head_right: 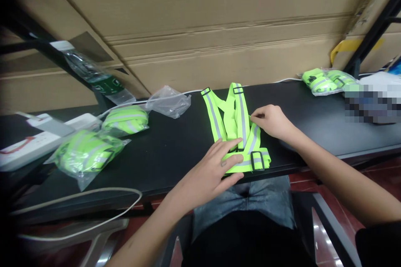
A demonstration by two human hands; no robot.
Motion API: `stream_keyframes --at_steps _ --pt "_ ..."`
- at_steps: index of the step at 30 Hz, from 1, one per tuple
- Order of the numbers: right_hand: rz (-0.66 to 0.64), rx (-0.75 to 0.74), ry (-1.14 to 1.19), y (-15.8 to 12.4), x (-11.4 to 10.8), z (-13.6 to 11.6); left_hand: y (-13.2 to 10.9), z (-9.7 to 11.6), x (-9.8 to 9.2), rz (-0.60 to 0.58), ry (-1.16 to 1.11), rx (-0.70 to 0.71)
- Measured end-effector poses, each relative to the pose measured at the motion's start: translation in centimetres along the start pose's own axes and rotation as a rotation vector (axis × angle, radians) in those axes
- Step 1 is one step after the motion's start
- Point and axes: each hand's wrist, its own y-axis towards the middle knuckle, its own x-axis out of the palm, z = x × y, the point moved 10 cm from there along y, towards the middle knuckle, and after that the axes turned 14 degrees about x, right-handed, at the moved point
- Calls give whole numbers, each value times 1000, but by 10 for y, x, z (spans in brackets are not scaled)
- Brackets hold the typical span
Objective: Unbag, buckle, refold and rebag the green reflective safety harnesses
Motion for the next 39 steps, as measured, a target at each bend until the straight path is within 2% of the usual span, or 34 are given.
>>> stream_keyframes --at_steps 2,5,12,14,18,20,23,26,28,30,32,34,36,39 --pt "-9 -77 27 -1 4 -5 0 0 -1 1 -7 -3" --pt "-94 -76 107 3 13 -3 -1 -1 -1 -1 -18 -23" --pt "-92 231 422 19 13 25 -4 -6 4 -20 -49 -53" --pt "-77 189 365 17 13 22 -4 -6 5 -22 -45 -52" --pt "54 -130 -48 5 9 -4 -4 -7 6 -27 -49 -68" --pt "83 -211 -186 3 13 -9 -4 -8 7 -36 -59 -74" --pt "52 -131 -175 9 14 1 -4 -9 6 -37 -70 -76" --pt "84 -21 -32 8 0 9 -3 -8 4 -26 -67 -72" --pt "198 -79 24 -9 -19 -3 -3 -8 4 -24 -63 -69" --pt "289 -278 -17 -40 -31 -29 -2 -8 4 -30 -64 -66" --pt "184 -537 -110 -78 -18 -56 -1 -7 3 -31 -65 -62" --pt "78 -733 -219 -115 2 -69 -2 -6 2 -21 -59 -59" --pt "27 -801 -263 -137 15 -67 -2 -5 -1 2 -27 -61" --pt "26 -773 -235 -148 23 -55 -5 -1 -6 42 92 -52"
